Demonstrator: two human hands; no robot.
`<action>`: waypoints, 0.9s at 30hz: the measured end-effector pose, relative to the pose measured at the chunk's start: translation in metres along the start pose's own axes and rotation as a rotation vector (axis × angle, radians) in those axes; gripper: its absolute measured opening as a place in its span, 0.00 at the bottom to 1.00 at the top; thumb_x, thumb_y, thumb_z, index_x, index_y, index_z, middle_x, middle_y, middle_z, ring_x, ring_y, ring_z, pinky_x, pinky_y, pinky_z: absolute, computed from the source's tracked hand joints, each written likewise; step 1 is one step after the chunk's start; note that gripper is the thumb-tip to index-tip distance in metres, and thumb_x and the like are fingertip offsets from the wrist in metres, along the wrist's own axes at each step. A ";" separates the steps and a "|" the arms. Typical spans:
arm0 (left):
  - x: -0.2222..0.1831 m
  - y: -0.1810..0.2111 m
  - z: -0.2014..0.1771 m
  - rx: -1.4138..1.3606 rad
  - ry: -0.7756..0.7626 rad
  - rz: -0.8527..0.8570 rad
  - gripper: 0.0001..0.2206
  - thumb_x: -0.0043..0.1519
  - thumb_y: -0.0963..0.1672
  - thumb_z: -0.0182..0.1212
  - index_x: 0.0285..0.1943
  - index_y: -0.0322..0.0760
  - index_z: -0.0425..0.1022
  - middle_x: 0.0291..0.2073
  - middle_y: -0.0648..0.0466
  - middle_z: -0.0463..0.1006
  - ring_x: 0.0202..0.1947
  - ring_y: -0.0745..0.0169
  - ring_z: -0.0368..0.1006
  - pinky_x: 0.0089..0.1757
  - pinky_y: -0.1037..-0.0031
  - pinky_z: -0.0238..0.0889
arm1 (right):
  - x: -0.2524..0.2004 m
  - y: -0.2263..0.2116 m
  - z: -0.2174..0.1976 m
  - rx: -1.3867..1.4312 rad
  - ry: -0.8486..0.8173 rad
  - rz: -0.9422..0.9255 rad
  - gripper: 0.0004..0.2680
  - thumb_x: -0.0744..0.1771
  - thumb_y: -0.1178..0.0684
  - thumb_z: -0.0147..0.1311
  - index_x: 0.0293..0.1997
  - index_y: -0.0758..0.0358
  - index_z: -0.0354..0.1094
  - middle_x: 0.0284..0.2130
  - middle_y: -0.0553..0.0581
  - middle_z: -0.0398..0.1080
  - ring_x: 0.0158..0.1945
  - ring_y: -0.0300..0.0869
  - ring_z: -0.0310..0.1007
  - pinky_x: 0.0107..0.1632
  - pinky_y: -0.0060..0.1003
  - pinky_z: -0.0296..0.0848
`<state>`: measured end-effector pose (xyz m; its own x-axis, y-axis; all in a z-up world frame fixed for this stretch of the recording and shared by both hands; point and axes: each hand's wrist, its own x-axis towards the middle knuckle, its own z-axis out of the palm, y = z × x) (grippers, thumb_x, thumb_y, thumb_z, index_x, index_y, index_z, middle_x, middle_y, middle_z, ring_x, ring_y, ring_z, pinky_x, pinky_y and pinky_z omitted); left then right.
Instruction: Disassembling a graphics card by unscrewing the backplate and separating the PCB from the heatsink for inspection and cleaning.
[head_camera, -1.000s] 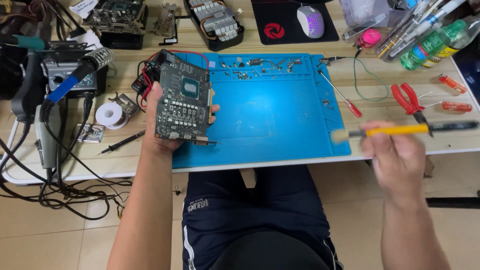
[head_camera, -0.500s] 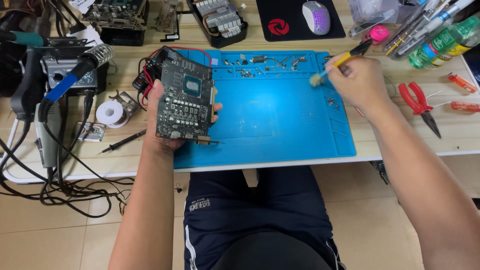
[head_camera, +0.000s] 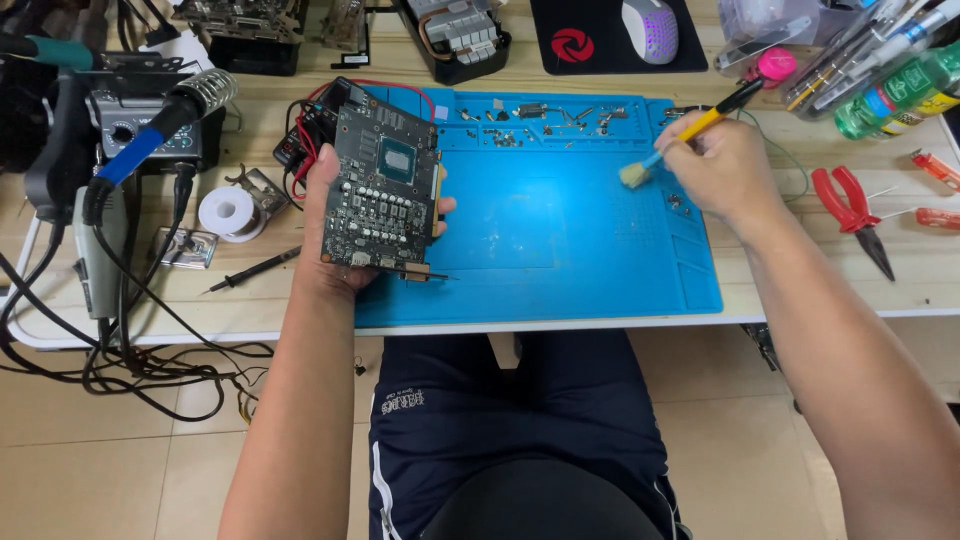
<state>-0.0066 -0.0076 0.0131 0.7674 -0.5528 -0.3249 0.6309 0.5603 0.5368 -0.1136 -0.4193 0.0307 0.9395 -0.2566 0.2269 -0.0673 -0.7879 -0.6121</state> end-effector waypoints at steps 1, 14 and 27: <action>0.000 0.000 0.001 -0.003 0.004 -0.001 0.42 0.50 0.65 0.64 0.65 0.35 0.81 0.60 0.27 0.82 0.53 0.18 0.82 0.49 0.33 0.80 | 0.000 0.002 0.003 -0.033 0.011 0.006 0.07 0.73 0.58 0.53 0.51 0.64 0.80 0.29 0.61 0.76 0.30 0.48 0.74 0.40 0.43 0.71; 0.001 0.001 0.001 0.005 0.020 -0.001 0.44 0.48 0.65 0.66 0.66 0.35 0.80 0.61 0.27 0.82 0.55 0.18 0.82 0.49 0.33 0.80 | 0.002 -0.001 0.000 -0.008 -0.012 0.032 0.07 0.74 0.56 0.53 0.53 0.63 0.79 0.31 0.61 0.75 0.29 0.46 0.74 0.37 0.41 0.71; 0.004 0.001 -0.005 -0.021 -0.009 -0.018 0.41 0.51 0.64 0.64 0.64 0.33 0.80 0.60 0.27 0.82 0.54 0.16 0.81 0.50 0.31 0.80 | -0.011 -0.043 0.044 0.172 -0.183 -0.079 0.06 0.71 0.55 0.55 0.42 0.58 0.80 0.28 0.63 0.76 0.34 0.51 0.78 0.43 0.43 0.75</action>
<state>-0.0026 -0.0064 0.0086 0.7546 -0.5685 -0.3276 0.6472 0.5628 0.5142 -0.1057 -0.3578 0.0213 0.9858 -0.0797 0.1481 0.0525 -0.6906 -0.7213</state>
